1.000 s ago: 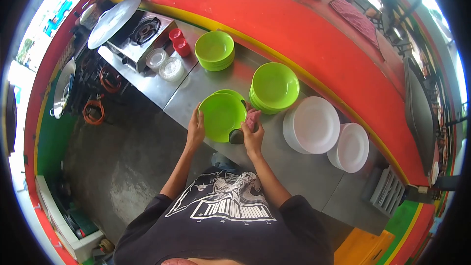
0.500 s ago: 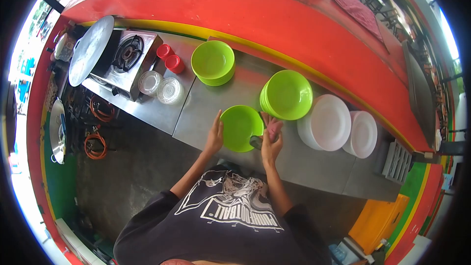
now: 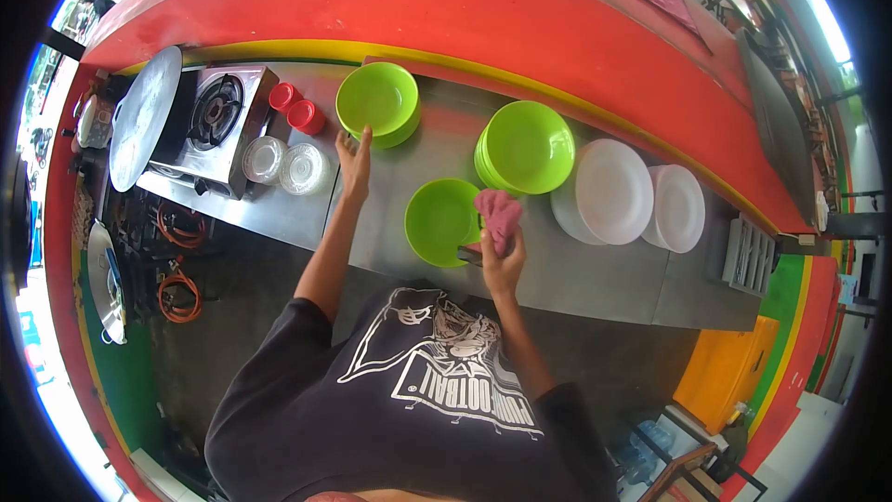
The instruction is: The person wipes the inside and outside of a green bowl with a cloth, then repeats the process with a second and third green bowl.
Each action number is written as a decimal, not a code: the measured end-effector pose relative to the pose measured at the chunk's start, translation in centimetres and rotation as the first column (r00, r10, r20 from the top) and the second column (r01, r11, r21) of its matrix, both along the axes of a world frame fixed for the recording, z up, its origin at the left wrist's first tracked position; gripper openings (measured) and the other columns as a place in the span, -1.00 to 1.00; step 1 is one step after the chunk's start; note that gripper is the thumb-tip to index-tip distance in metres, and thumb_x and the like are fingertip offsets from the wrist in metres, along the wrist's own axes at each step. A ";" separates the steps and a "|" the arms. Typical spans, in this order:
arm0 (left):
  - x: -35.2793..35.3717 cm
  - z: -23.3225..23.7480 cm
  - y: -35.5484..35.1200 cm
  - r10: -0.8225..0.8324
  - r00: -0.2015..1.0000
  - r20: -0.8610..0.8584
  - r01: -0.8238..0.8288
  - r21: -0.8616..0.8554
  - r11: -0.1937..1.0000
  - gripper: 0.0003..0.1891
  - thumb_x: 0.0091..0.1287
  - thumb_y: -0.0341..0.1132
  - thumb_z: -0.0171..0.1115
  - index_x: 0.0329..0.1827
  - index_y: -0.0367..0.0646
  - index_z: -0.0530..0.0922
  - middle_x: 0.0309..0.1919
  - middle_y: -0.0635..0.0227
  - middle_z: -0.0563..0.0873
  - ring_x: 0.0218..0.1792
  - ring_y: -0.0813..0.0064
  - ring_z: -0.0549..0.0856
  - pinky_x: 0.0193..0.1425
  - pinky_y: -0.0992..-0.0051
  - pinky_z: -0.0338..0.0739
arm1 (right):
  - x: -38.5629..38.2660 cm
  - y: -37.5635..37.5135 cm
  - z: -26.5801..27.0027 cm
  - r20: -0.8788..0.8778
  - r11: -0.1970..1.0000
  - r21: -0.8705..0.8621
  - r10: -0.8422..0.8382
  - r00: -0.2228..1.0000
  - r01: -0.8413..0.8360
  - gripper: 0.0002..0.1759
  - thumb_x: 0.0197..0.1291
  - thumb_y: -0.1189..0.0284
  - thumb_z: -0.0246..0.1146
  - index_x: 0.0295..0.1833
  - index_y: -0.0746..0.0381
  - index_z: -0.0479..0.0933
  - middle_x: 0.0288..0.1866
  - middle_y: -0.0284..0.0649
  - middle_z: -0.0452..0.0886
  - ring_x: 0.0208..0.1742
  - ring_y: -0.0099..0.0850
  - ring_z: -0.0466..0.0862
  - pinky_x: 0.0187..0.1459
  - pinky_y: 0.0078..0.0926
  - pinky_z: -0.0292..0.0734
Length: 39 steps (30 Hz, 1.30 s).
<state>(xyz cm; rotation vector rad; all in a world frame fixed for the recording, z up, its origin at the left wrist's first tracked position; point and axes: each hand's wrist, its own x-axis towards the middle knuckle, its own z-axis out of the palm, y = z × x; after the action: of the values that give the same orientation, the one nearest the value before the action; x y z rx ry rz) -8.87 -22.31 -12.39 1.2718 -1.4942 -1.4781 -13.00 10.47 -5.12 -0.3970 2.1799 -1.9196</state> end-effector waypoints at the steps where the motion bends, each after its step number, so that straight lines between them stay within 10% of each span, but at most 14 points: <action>1: -1.1 -0.6 -1.6 -0.009 1.000 0.024 0.011 -0.066 0.998 -0.01 0.36 0.10 0.40 0.60 -0.36 0.08 0.47 -0.22 0.33 0.48 -0.05 0.38 0.52 0.11 0.30 | -0.2 -0.7 0.3 -0.021 1.000 -0.018 0.015 1.000 -0.015 -0.63 0.31 0.39 0.40 0.12 0.37 0.55 -0.03 -0.23 0.66 0.02 -0.46 0.63 0.12 -0.43 0.52; 7: -3.6 -0.8 -4.2 0.015 0.996 0.093 0.008 -0.239 0.971 -0.17 0.31 -0.43 0.29 0.60 -0.39 0.08 0.44 -0.32 0.33 0.48 -0.22 0.34 0.56 0.08 0.25 | -0.8 -3.1 0.1 0.039 0.991 -0.111 0.076 0.996 -0.071 -0.57 0.32 0.38 0.38 0.18 0.41 0.55 0.03 -0.19 0.68 0.06 -0.46 0.64 0.15 -0.44 0.52; 16: -3.4 -1.7 -7.6 0.093 0.953 0.288 0.103 -0.598 0.795 -0.30 0.35 -0.49 0.12 0.60 -0.22 0.16 0.46 -0.14 0.39 0.57 -0.18 0.19 0.63 0.07 0.11 | -1.5 -4.4 -1.6 0.116 0.980 -0.188 0.088 0.989 -0.065 -0.52 0.31 0.39 0.38 0.27 0.40 0.55 0.07 -0.24 0.66 0.03 -0.50 0.64 0.13 -0.49 0.53; 24: -2.5 4.6 -6.9 -0.006 0.995 -0.104 -0.067 -0.681 0.730 -0.60 0.63 -0.35 -0.06 0.47 -0.22 0.40 0.29 -0.02 0.61 0.34 -0.01 0.58 0.41 0.17 0.44 | -1.9 -4.8 -0.6 0.285 0.922 -0.372 0.226 0.931 -0.110 -0.42 0.33 0.41 0.35 0.40 0.35 0.42 0.21 -0.17 0.58 0.24 -0.45 0.57 0.08 -0.46 0.60; 27: -1.8 7.8 -5.5 -0.050 0.978 -0.204 -0.096 -0.646 0.757 -0.62 0.66 -0.32 -0.07 0.44 -0.24 0.44 0.24 0.03 0.66 0.27 0.13 0.65 0.37 0.25 0.48 | -1.8 -2.8 1.1 0.379 0.662 -0.732 0.594 0.710 -0.164 -0.33 0.31 0.46 0.34 0.49 0.32 0.29 0.26 -0.12 0.54 0.33 -0.40 0.53 0.08 -0.36 0.66; 31: 1.4 12.7 0.2 -0.084 0.964 -0.251 -0.041 -0.456 0.889 -0.55 0.68 -0.11 -0.03 0.35 -0.30 0.53 0.11 0.13 0.74 0.13 0.36 0.70 0.22 0.39 0.55 | -0.8 -1.7 2.7 0.311 0.878 -0.366 0.428 0.848 -0.309 -0.25 0.25 0.51 0.37 0.52 0.33 0.26 0.26 -0.19 0.53 0.25 -0.39 0.56 0.29 -0.36 0.49; 34: 3.2 13.7 5.2 -0.149 0.970 -0.194 0.096 -0.259 0.961 -0.46 0.66 0.02 0.00 0.23 -0.36 0.62 -0.15 0.20 0.78 -0.08 0.47 0.69 0.04 0.40 0.57 | -0.4 -2.6 6.4 -0.113 0.890 -0.123 0.426 0.897 -0.438 -0.40 0.26 0.55 0.34 0.41 0.34 0.38 0.24 -0.13 0.54 0.27 -0.25 0.60 0.16 -0.28 0.60; 39: 5.1 13.8 14.3 -0.364 0.927 -0.086 0.359 -0.073 0.931 -0.44 0.66 0.02 0.00 0.19 -0.40 0.63 -0.27 0.24 0.78 -0.19 0.52 0.66 -0.05 0.39 0.57 | -0.6 -7.0 7.2 -0.661 0.910 0.360 0.405 0.632 -0.207 -0.61 0.16 0.58 0.37 0.14 0.32 0.58 0.15 -0.09 0.57 0.15 -0.04 0.60 0.15 -0.17 0.53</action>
<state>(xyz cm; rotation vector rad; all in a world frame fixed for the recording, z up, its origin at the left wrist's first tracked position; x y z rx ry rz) -3.80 -8.00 1.36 0.9068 -1.7577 -1.6897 -13.65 3.45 2.10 -1.6110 2.5040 -1.3746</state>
